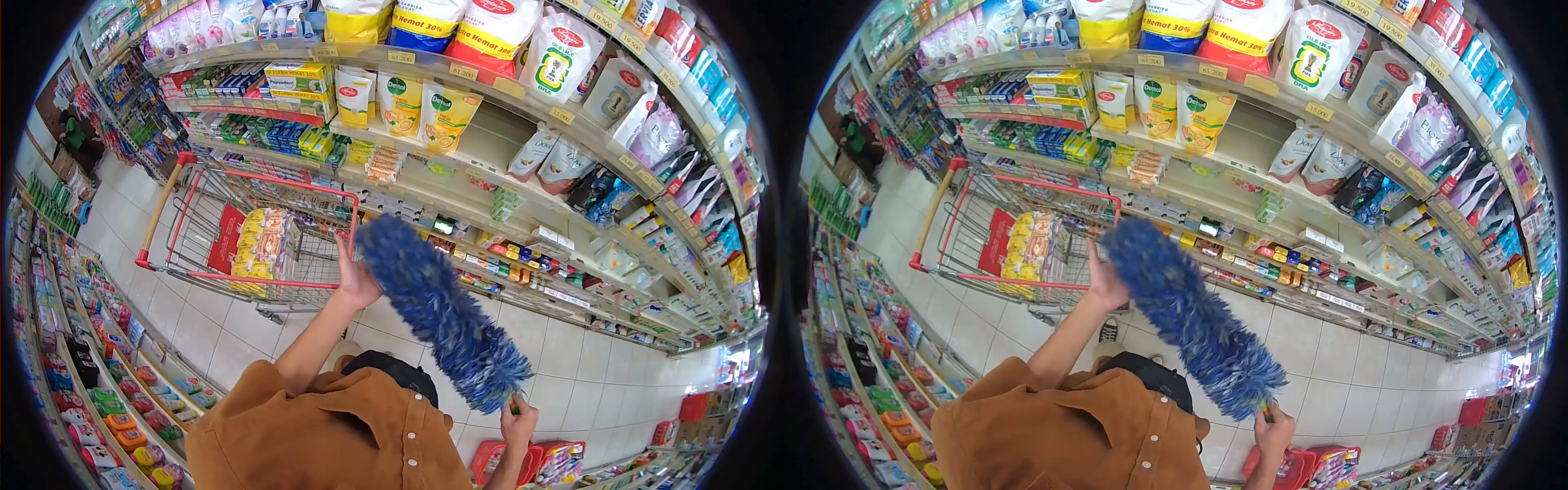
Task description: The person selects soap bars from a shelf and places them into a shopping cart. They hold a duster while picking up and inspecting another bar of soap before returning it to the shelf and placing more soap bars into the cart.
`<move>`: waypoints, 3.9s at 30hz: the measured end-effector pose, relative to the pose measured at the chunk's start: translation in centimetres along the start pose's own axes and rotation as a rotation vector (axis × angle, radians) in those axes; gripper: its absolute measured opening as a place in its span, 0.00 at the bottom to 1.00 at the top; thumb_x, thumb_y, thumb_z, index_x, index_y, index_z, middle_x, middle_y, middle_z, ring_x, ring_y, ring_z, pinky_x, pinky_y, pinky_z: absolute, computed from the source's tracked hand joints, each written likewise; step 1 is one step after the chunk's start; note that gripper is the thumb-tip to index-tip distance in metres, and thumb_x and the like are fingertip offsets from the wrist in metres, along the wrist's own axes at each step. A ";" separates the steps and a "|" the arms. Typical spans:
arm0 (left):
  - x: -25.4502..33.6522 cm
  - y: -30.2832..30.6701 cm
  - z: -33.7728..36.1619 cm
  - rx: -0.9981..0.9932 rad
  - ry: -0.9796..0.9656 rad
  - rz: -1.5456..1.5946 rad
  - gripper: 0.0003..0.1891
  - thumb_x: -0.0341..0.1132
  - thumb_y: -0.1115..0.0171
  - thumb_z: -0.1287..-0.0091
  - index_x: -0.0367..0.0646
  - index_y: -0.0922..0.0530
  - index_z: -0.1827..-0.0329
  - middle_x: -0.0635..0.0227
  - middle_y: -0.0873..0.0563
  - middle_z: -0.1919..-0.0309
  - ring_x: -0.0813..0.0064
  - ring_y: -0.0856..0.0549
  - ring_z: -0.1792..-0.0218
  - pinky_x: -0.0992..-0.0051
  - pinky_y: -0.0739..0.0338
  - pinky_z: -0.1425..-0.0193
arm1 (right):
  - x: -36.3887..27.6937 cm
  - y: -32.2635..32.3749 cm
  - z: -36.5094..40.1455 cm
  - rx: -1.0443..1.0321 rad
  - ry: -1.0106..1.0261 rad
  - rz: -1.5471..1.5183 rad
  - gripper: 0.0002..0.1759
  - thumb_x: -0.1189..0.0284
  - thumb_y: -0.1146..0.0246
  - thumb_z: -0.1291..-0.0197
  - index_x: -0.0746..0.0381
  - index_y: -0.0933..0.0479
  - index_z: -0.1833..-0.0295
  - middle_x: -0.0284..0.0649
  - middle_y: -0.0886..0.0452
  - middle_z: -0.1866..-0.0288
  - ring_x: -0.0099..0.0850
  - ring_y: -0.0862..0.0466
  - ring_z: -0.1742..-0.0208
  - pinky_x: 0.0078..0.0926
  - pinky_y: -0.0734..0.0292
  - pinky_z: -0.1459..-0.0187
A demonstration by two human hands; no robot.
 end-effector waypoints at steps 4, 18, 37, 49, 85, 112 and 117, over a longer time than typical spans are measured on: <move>-0.1 0.3 0.0 -0.005 0.054 0.033 0.59 0.85 0.69 0.48 0.43 0.38 0.27 0.58 0.29 0.32 0.58 0.31 0.32 0.55 0.40 0.27 | -2.2 0.9 -0.3 -0.047 -0.068 0.058 0.15 0.69 0.29 0.52 0.64 0.16 0.59 0.53 0.21 0.78 0.48 0.17 0.76 0.34 0.25 0.72; 0.1 2.4 0.1 -0.043 0.079 0.023 0.55 0.84 0.66 0.47 0.50 0.37 0.27 0.60 0.29 0.32 0.58 0.30 0.32 0.52 0.41 0.27 | -1.5 0.0 -0.3 -0.030 -0.021 0.055 0.13 0.72 0.32 0.50 0.69 0.18 0.60 0.52 0.26 0.83 0.38 0.23 0.84 0.29 0.29 0.75; -1.0 3.0 0.0 0.090 -0.020 -0.271 0.29 0.25 0.36 0.36 0.40 0.35 0.31 0.62 0.21 0.42 0.67 0.20 0.42 0.68 0.21 0.42 | 0.5 -1.7 0.2 -0.079 -0.169 -0.114 0.10 0.72 0.37 0.40 0.69 0.20 0.59 0.40 0.34 0.85 0.22 0.39 0.80 0.28 0.40 0.78; -1.5 4.1 -2.4 -0.049 -0.063 0.042 0.35 0.66 0.65 0.31 0.49 0.24 0.39 0.65 0.21 0.40 0.62 0.22 0.41 0.56 0.33 0.32 | -0.4 -1.0 1.0 -0.189 -0.069 -0.053 0.15 0.71 0.30 0.50 0.69 0.18 0.58 0.50 0.25 0.82 0.33 0.25 0.82 0.30 0.29 0.74; -2.0 6.3 -2.9 0.207 -0.011 0.139 0.29 0.60 0.59 0.28 0.47 0.25 0.40 0.63 0.19 0.44 0.62 0.21 0.43 0.57 0.29 0.35 | -3.5 0.4 -1.2 -0.029 0.062 0.156 0.15 0.69 0.28 0.52 0.64 0.16 0.59 0.52 0.19 0.77 0.47 0.17 0.75 0.36 0.24 0.72; -0.3 6.4 -1.0 -0.047 0.078 0.473 0.42 0.72 0.68 0.34 0.44 0.25 0.39 0.59 0.21 0.43 0.62 0.23 0.42 0.63 0.31 0.36 | -1.9 -1.9 -0.9 0.016 -0.054 0.056 0.13 0.70 0.33 0.45 0.69 0.18 0.59 0.50 0.25 0.83 0.35 0.26 0.84 0.32 0.32 0.76; -3.2 10.9 -0.9 0.029 0.152 0.447 0.51 0.85 0.64 0.50 0.42 0.22 0.53 0.54 0.23 0.46 0.59 0.25 0.44 0.59 0.35 0.34 | 1.3 -6.4 1.2 -0.069 -0.287 -0.100 0.12 0.69 0.35 0.41 0.70 0.19 0.61 0.44 0.30 0.85 0.27 0.32 0.83 0.33 0.36 0.78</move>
Point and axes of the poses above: each hand's wrist, its own z-axis away from the middle knuckle, its own y-axis out of the back of the hand, x = y × z, the point moved 2 cm from there along -z, towards the middle knuckle
